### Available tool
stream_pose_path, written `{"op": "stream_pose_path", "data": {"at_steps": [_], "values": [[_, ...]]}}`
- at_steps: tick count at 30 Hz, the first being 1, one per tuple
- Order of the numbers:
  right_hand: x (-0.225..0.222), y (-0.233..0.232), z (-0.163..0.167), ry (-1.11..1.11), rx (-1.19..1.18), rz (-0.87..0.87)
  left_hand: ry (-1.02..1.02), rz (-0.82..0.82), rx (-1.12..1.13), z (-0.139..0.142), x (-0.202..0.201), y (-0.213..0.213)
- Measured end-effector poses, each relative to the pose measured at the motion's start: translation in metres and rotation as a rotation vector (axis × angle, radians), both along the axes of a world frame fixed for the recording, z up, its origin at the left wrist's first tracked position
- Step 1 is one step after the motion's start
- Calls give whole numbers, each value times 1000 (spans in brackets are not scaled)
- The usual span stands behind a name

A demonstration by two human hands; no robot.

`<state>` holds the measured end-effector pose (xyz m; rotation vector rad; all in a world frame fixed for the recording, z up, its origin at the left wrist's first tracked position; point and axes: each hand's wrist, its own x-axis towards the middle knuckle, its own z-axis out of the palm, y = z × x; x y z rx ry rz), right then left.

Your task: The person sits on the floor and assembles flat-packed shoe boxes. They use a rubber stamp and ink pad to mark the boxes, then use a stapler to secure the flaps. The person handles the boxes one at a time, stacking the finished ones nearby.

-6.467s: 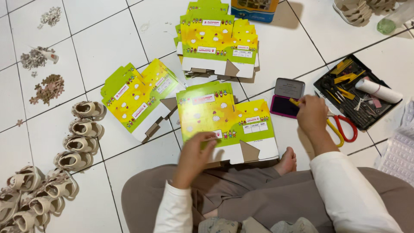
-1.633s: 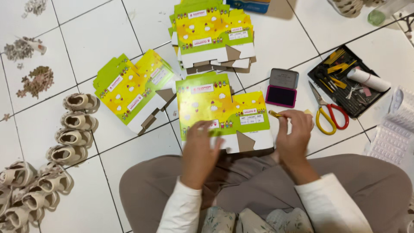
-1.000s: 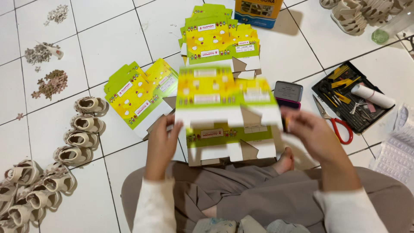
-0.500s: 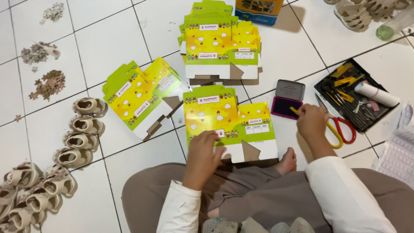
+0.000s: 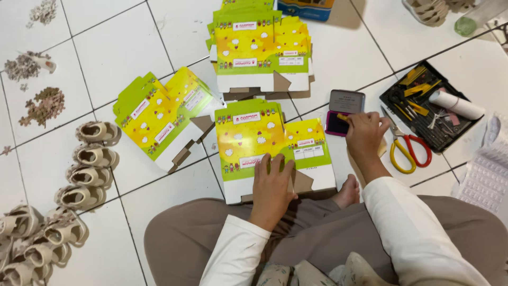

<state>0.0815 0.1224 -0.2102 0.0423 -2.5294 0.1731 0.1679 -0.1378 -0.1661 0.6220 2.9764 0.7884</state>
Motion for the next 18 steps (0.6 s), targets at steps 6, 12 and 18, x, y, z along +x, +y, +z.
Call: {"op": "stream_pose_path", "data": {"at_steps": [6,12,18], "values": [[49,-67,-7,-48,-191,278,18,31,-15,-8,-4,-4],[69,-80,-26,-38,-60,309,32,43,-61,-12,-3,-3],[64,-79,-34,-73,-64,314,17,45,-92,-11,-3,-3]]}}
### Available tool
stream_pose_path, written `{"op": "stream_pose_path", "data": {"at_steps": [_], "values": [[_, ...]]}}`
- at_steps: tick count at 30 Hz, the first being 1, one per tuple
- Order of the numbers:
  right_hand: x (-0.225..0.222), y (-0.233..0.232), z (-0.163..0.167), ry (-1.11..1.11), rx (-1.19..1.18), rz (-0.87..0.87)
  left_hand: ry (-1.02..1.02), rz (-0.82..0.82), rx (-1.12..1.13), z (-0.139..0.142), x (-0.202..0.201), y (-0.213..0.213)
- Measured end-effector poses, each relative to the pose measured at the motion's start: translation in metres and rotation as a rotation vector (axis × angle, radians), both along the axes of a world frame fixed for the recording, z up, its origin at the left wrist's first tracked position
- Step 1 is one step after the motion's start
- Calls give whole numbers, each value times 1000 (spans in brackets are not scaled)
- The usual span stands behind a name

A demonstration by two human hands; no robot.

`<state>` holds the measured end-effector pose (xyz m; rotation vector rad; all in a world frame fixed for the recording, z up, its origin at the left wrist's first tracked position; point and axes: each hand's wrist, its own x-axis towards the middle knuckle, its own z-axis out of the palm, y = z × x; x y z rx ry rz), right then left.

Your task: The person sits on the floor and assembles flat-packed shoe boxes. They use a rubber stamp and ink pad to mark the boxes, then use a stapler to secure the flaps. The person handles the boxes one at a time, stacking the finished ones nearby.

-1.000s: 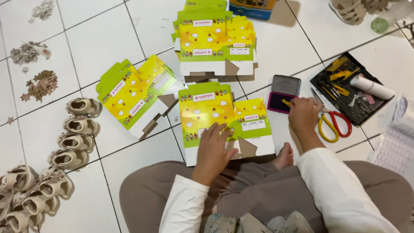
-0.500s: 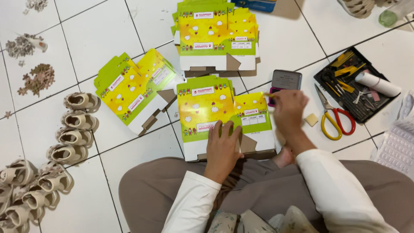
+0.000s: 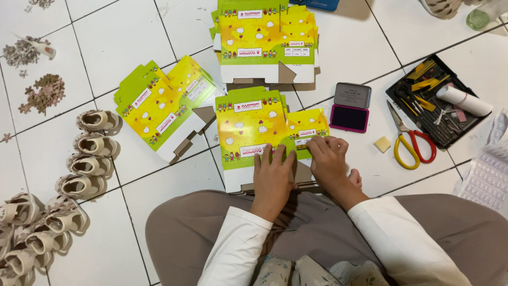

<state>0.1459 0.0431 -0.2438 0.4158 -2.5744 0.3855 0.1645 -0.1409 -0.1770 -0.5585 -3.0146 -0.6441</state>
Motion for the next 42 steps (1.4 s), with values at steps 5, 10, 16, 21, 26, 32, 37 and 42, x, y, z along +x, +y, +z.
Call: {"op": "stream_pose_path", "data": {"at_steps": [5,10,16,21,26,32,37,42], "values": [[-4,2,7,-50,-50,14,10,7,-13,3,-5,2],[-9,-1,28,-83,4,29,3,30,-30,14,-9,5],[9,11,53,160,-270,-139,67,47,475,21,-3,-36],[29,44,64,-376,-385,-108,122,369,117,12,0,-115],[59,39,53,-903,-503,-193,-255,452,145,-4,8,-128],[62,48,42,-867,-420,-54,-55,500,103,-15,22,-121],[48,79,51,-1091,-857,-160,-392,576,1323,-19,7,-144],[33,106,56,-874,-1340,-75,-50,625,1795,-4,-31,-203]]}}
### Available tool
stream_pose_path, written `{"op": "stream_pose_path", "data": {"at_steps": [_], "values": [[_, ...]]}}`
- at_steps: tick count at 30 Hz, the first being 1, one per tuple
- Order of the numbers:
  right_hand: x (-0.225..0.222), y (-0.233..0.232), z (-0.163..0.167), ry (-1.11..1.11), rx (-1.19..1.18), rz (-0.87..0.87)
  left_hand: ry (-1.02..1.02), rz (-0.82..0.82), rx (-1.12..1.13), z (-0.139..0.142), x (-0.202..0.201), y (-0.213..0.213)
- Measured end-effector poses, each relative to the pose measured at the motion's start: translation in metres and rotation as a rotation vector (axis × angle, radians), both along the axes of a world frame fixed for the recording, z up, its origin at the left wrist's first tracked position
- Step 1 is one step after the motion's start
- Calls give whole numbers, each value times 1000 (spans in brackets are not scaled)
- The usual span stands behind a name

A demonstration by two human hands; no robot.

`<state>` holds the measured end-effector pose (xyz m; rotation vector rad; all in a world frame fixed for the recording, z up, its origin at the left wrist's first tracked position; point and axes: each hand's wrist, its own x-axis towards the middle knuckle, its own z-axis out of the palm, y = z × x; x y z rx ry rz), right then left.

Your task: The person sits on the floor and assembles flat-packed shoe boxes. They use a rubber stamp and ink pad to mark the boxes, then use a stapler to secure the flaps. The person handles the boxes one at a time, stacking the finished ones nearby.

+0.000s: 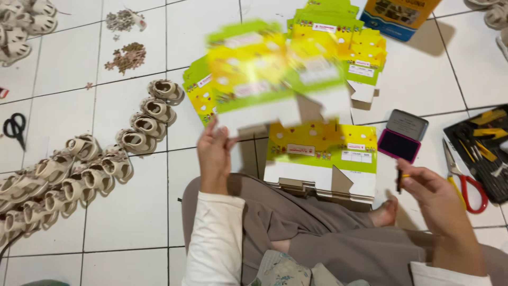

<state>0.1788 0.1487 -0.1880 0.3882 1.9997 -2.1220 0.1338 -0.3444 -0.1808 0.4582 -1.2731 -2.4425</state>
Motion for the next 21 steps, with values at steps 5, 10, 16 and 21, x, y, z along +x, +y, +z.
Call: {"op": "stream_pose_path", "data": {"at_steps": [5,10,16,21], "values": [[-18,13,-6,17,57,-24,-75,237,-14,9,-27,-50],[-40,5,-17,109,561,-73,-602,250,-756,-7,-35,-51],[-80,-16,-21,247,1266,-103,-166,176,-1335,-4,-23,7],[-86,-30,-25,385,1285,-174,-394,-331,-1436,-2,-46,49]]}}
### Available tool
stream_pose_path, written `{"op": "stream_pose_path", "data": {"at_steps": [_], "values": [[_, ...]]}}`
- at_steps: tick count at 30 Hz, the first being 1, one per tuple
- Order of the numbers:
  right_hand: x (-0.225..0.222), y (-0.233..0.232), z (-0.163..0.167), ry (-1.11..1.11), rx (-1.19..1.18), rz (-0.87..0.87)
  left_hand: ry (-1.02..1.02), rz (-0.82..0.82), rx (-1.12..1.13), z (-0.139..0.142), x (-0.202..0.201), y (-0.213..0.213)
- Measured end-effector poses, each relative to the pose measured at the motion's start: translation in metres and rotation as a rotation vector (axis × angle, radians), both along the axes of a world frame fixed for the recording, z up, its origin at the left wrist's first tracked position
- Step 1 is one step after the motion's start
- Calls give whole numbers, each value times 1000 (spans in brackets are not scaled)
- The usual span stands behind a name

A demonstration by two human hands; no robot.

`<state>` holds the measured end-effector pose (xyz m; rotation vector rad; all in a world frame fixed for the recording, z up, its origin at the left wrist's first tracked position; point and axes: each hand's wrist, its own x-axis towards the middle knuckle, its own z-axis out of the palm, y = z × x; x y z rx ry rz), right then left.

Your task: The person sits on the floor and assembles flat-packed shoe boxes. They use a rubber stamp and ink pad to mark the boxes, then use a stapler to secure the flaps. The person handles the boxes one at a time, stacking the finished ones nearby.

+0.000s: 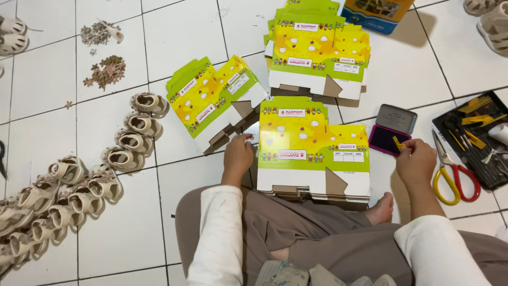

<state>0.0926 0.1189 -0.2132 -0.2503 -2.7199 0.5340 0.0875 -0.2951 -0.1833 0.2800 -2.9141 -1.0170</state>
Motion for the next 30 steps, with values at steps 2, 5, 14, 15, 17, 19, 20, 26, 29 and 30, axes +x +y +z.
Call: {"op": "stream_pose_path", "data": {"at_steps": [2,5,14,15,17,19,20,26,29,30], "values": [[-1,-1,-1,14,-80,20,-16,-18,-94,-4,-19,-4],[-5,6,-4,9,-64,20,188,-34,-18,-13,-38,-13],[-10,19,-25,23,165,-13,195,-158,-4,-9,0,25],[-11,15,-27,54,214,15,256,-220,2,-3,8,33],[-12,8,-31,121,283,43,378,-334,12,8,23,51],[-15,3,-35,191,324,47,374,-389,-44,15,40,71],[-17,3,-36,184,324,59,369,-435,-11,18,46,81],[-26,7,-26,133,188,83,229,-657,-5,11,69,137],[-16,-8,-19,221,104,58,136,-673,-96,5,72,141],[-11,-17,-16,230,46,70,109,-671,-141,3,71,141]]}}
